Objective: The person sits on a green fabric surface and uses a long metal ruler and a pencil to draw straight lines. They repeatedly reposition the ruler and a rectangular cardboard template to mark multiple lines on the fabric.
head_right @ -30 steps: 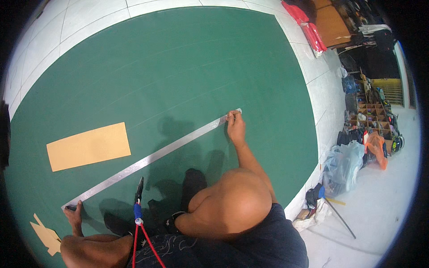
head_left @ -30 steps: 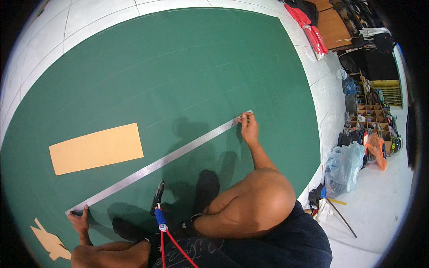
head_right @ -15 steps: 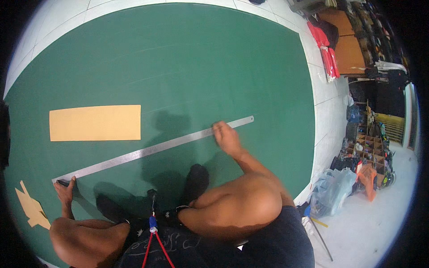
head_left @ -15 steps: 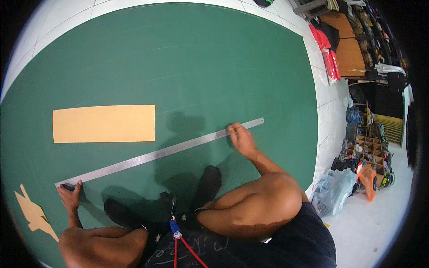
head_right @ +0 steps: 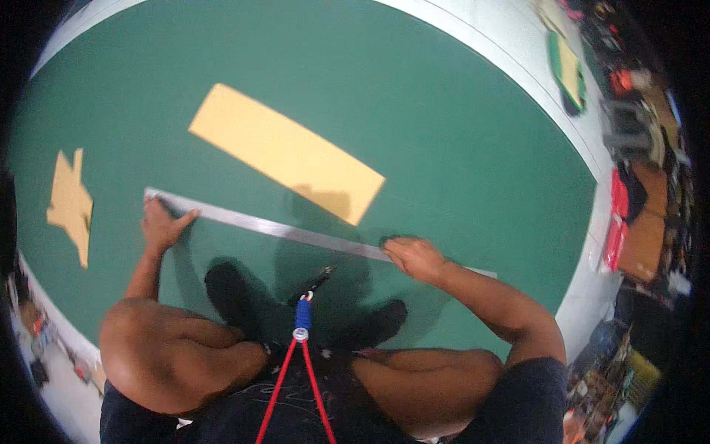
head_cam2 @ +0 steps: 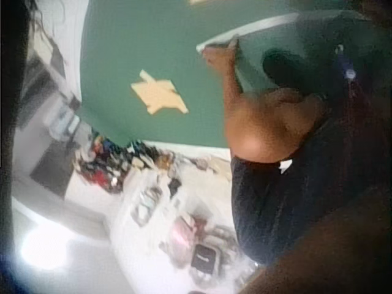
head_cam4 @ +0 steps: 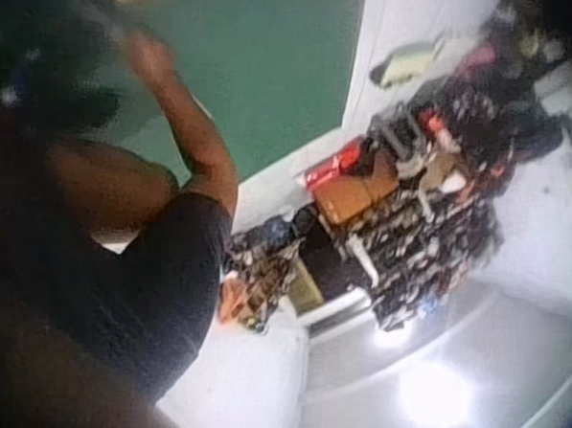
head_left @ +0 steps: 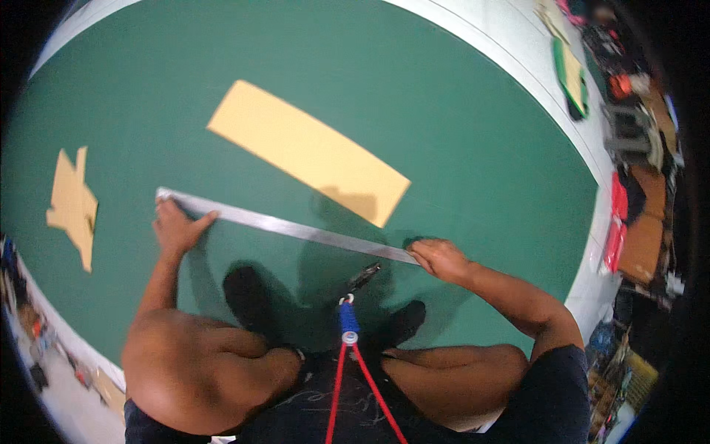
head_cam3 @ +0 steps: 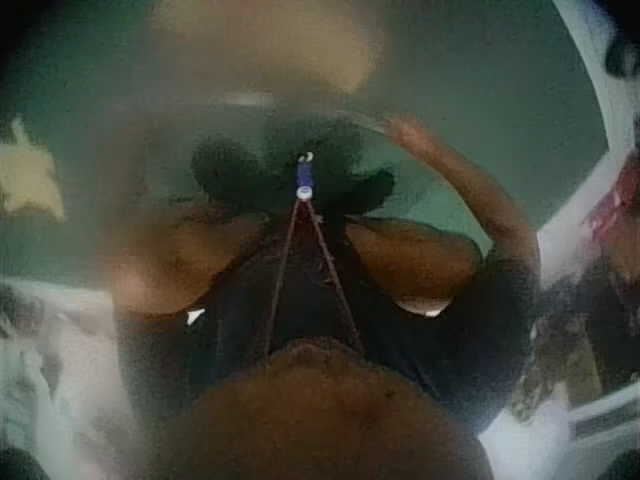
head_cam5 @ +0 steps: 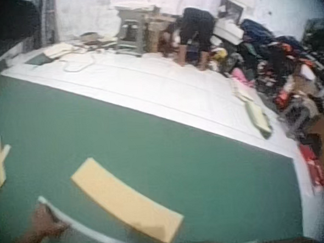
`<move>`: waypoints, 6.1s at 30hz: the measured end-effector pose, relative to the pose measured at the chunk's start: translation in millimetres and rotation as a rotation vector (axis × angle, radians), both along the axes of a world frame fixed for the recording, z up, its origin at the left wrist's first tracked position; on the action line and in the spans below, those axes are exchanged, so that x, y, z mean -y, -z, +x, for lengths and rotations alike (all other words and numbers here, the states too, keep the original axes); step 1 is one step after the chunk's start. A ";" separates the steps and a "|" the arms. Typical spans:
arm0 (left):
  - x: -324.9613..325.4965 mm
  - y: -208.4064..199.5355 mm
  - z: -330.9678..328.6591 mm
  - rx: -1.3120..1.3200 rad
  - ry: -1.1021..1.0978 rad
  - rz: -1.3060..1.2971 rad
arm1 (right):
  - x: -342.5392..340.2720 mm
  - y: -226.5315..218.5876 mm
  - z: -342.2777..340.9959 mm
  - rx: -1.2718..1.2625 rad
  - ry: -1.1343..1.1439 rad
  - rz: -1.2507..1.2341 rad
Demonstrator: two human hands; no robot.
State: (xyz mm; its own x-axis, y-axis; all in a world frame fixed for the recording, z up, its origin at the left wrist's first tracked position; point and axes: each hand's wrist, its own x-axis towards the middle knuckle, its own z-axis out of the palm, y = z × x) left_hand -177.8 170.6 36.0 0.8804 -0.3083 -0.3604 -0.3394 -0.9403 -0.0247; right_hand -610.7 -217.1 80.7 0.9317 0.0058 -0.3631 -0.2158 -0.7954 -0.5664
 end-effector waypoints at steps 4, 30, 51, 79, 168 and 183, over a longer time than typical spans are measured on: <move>9.8 -16.1 -11.5 -0.084 -0.101 -0.022 | -30.3 3.7 78.6 0.153 -0.081 0.089; 10.1 -27.4 -12.9 -0.127 -0.148 -0.126 | -229.8 61.9 440.2 0.302 -0.021 0.413; 7.1 -2.9 -22.3 0.012 -0.078 -0.166 | -74.5 23.9 160.2 0.227 -0.112 0.161; -10.9 29.6 1.3 0.044 0.066 -0.076 | 12.6 18.3 -201.0 0.115 0.623 -0.216; -269.4 -177.5 -222.0 -0.146 -0.133 0.160 | -2.3 49.8 -229.6 0.399 0.809 -0.325; -70.0 -73.1 -76.4 -0.371 0.256 -0.030 | -33.7 54.2 -223.5 0.257 0.774 -0.344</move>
